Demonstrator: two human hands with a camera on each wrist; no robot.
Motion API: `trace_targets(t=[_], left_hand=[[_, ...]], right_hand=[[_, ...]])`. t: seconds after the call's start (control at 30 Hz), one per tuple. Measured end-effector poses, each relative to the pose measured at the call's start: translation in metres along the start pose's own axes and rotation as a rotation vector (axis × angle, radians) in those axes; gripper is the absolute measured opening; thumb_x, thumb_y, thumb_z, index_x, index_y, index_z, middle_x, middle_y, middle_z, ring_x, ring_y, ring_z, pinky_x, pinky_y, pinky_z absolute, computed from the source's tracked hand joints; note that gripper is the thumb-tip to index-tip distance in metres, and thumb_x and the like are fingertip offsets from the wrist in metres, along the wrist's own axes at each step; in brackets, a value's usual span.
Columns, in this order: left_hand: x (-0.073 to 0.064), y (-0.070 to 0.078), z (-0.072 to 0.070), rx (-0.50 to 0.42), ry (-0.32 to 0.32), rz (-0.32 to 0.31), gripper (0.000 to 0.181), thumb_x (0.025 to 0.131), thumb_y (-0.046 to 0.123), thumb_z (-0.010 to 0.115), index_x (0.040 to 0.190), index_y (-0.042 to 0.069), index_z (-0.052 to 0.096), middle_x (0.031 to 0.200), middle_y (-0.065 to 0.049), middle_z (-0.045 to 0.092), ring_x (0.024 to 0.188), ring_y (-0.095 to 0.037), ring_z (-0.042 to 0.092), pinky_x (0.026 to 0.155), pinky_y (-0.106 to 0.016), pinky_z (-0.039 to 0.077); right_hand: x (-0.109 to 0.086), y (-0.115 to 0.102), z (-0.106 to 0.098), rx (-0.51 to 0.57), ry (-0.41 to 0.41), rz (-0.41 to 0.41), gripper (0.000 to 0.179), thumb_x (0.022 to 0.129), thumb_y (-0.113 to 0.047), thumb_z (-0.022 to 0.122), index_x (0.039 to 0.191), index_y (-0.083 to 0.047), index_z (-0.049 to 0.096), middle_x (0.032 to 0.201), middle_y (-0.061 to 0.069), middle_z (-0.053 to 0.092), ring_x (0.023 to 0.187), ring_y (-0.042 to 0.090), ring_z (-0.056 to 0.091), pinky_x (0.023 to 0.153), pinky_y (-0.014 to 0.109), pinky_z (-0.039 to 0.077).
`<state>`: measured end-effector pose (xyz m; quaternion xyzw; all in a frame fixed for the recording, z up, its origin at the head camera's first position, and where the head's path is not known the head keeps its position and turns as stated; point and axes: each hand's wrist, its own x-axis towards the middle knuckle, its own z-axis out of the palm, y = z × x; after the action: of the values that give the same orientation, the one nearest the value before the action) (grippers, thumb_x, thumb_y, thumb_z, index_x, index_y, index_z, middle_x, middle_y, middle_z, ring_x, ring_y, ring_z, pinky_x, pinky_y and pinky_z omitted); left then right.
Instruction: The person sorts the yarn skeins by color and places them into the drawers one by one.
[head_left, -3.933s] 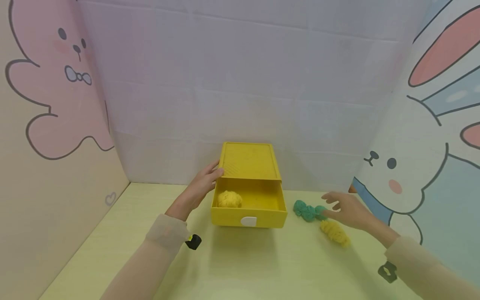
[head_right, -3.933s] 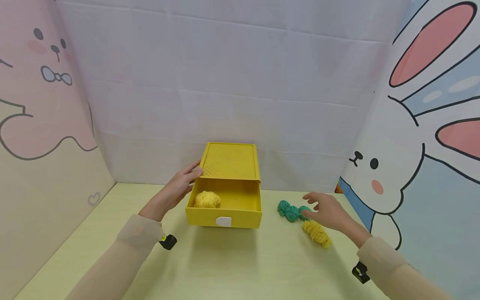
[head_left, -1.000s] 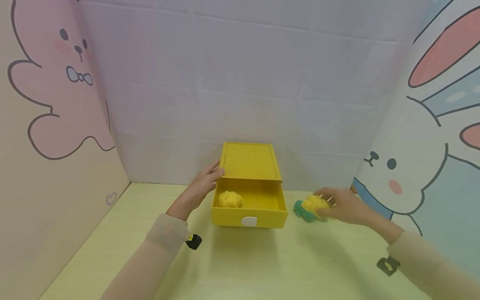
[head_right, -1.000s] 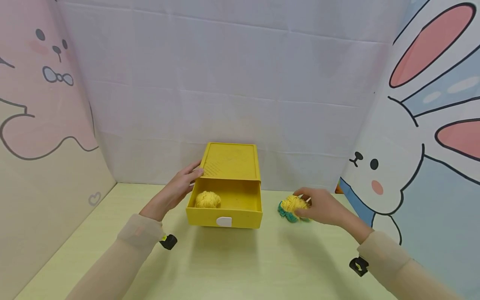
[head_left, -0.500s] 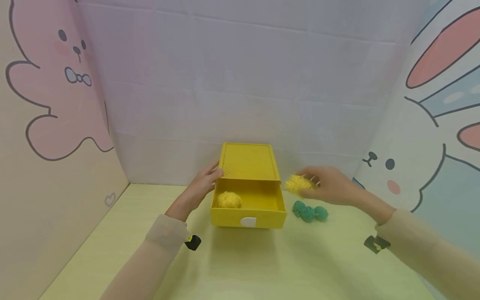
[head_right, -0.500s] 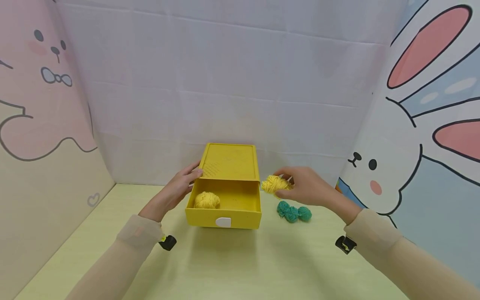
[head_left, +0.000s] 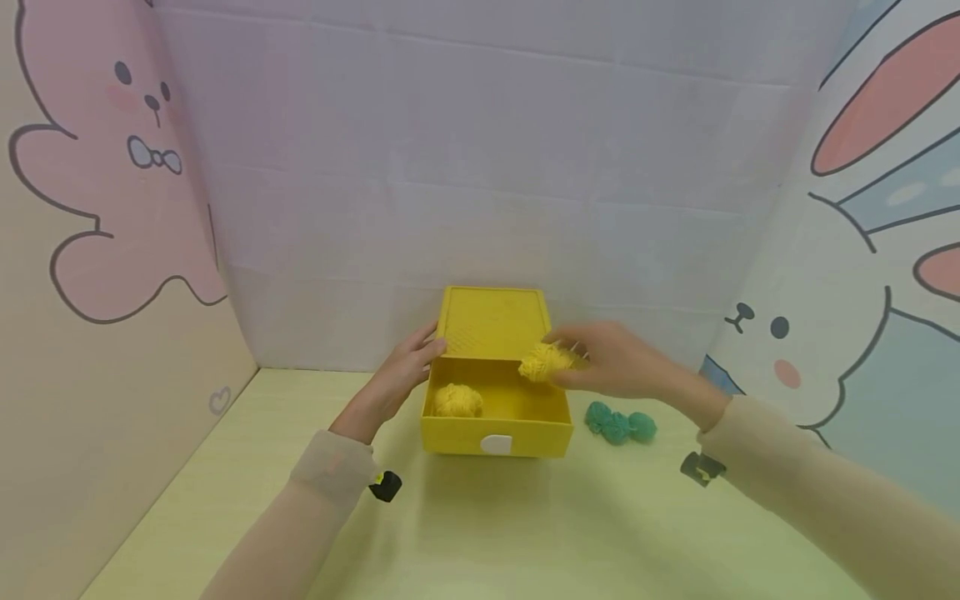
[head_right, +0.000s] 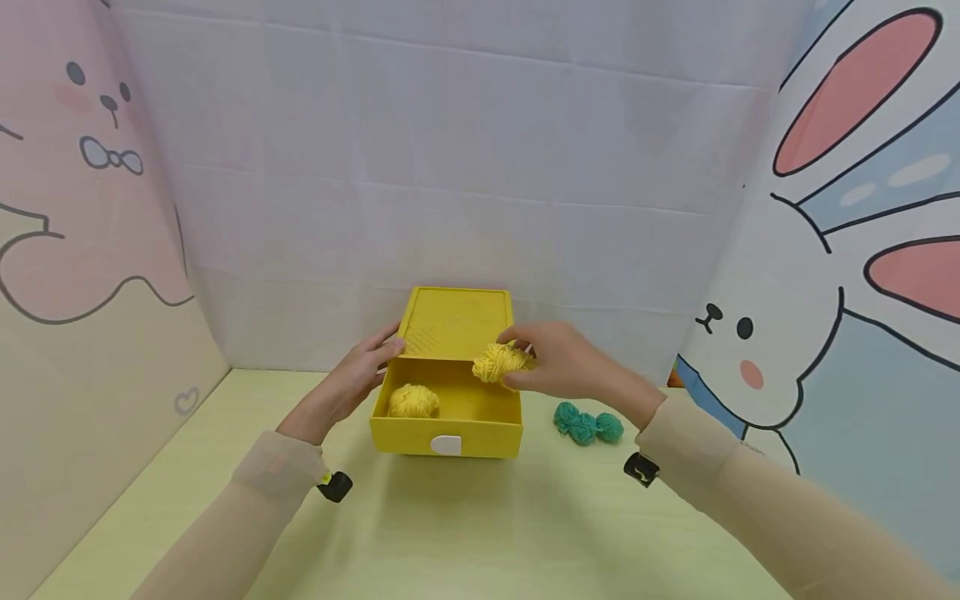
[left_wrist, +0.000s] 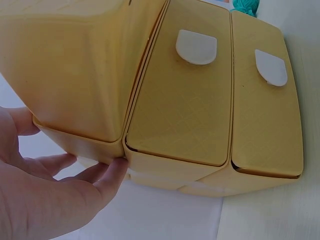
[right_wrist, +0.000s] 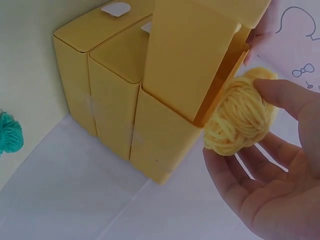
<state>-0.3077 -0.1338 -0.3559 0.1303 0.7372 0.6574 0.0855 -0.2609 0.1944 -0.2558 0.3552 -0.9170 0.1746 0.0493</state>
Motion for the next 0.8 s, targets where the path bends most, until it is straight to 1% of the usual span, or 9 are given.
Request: trace_targets(t=[0.2, 0.3, 0.53, 0.8], left_hand=[[0.001, 0.0, 0.0, -0.006, 0.002, -0.008, 0.067, 0.114, 0.037, 0.05, 0.172, 0.025, 0.02, 0.175, -0.01, 0.024, 0.159, -0.035, 0.028, 0.129, -0.06, 0.026], [0.001, 0.0, 0.0, -0.009, 0.001, -0.009, 0.066, 0.114, 0.037, 0.05, 0.172, 0.025, 0.02, 0.175, -0.01, 0.023, 0.16, -0.035, 0.027, 0.129, -0.06, 0.026], [0.001, 0.0, 0.0, -0.013, -0.007, 0.01, 0.066, 0.114, 0.037, 0.05, 0.172, 0.025, 0.02, 0.176, -0.007, 0.021, 0.16, -0.034, 0.026, 0.129, -0.06, 0.025], [0.0, -0.001, -0.001, -0.017, -0.007, 0.01, 0.066, 0.114, 0.037, 0.05, 0.172, 0.025, 0.02, 0.176, -0.007, 0.02, 0.16, -0.035, 0.025, 0.129, -0.061, 0.024]], right_hand=[[0.013, -0.009, 0.01, -0.017, -0.012, -0.063, 0.041, 0.095, -0.021, 0.079, 0.132, -0.005, 0.071, 0.122, 0.008, 0.076, 0.105, 0.026, 0.071, 0.091, 0.046, 0.061], [0.016, -0.011, 0.017, -0.027, -0.016, -0.081, 0.041, 0.094, -0.018, 0.079, 0.131, -0.005, 0.072, 0.122, 0.007, 0.076, 0.105, 0.025, 0.071, 0.091, 0.044, 0.062], [0.02, -0.012, 0.031, -0.029, -0.048, -0.089, 0.043, 0.093, -0.015, 0.078, 0.134, -0.003, 0.071, 0.127, 0.009, 0.075, 0.109, 0.025, 0.071, 0.095, 0.044, 0.061], [0.022, -0.014, 0.039, -0.056, -0.078, -0.124, 0.043, 0.095, -0.016, 0.077, 0.135, -0.002, 0.07, 0.132, 0.01, 0.073, 0.111, 0.025, 0.071, 0.097, 0.044, 0.06]])
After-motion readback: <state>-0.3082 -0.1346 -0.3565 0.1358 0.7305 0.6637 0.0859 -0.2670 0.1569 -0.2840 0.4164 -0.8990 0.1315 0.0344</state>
